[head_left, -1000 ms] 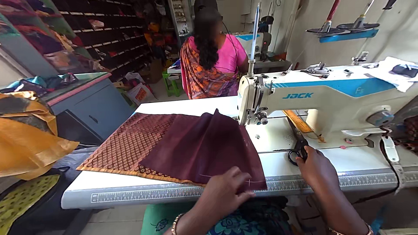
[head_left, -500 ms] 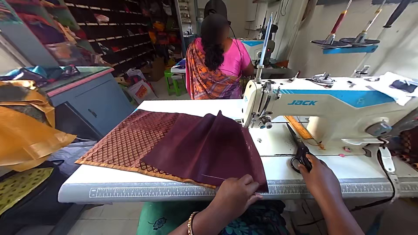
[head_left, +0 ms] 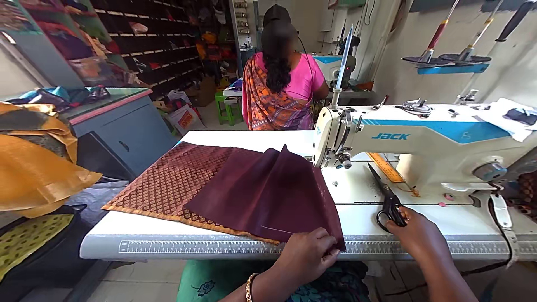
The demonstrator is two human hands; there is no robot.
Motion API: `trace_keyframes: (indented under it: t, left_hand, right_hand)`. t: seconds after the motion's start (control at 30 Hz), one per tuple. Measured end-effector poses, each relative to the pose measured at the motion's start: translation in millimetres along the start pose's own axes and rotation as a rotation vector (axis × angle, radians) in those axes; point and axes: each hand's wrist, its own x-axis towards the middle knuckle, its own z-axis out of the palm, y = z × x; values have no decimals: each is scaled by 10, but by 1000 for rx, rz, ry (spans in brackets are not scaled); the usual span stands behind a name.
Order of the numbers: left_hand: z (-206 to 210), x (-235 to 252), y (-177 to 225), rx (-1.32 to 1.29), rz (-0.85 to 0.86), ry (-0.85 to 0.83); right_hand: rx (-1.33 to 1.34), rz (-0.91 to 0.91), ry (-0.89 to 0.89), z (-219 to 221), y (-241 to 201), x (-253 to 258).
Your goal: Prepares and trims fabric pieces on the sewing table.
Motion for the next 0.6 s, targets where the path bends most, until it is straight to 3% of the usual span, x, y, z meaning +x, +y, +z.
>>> trace_keyframes:
  t: [0.2, 0.6]
  left_hand:
    - [97, -42, -22, 95, 103, 34]
    - [40, -24, -34, -18, 21, 61]
  right_hand:
    - [-46, 26, -22, -34, 1, -176]
    - [-73, 30, -55, -57, 0, -171]
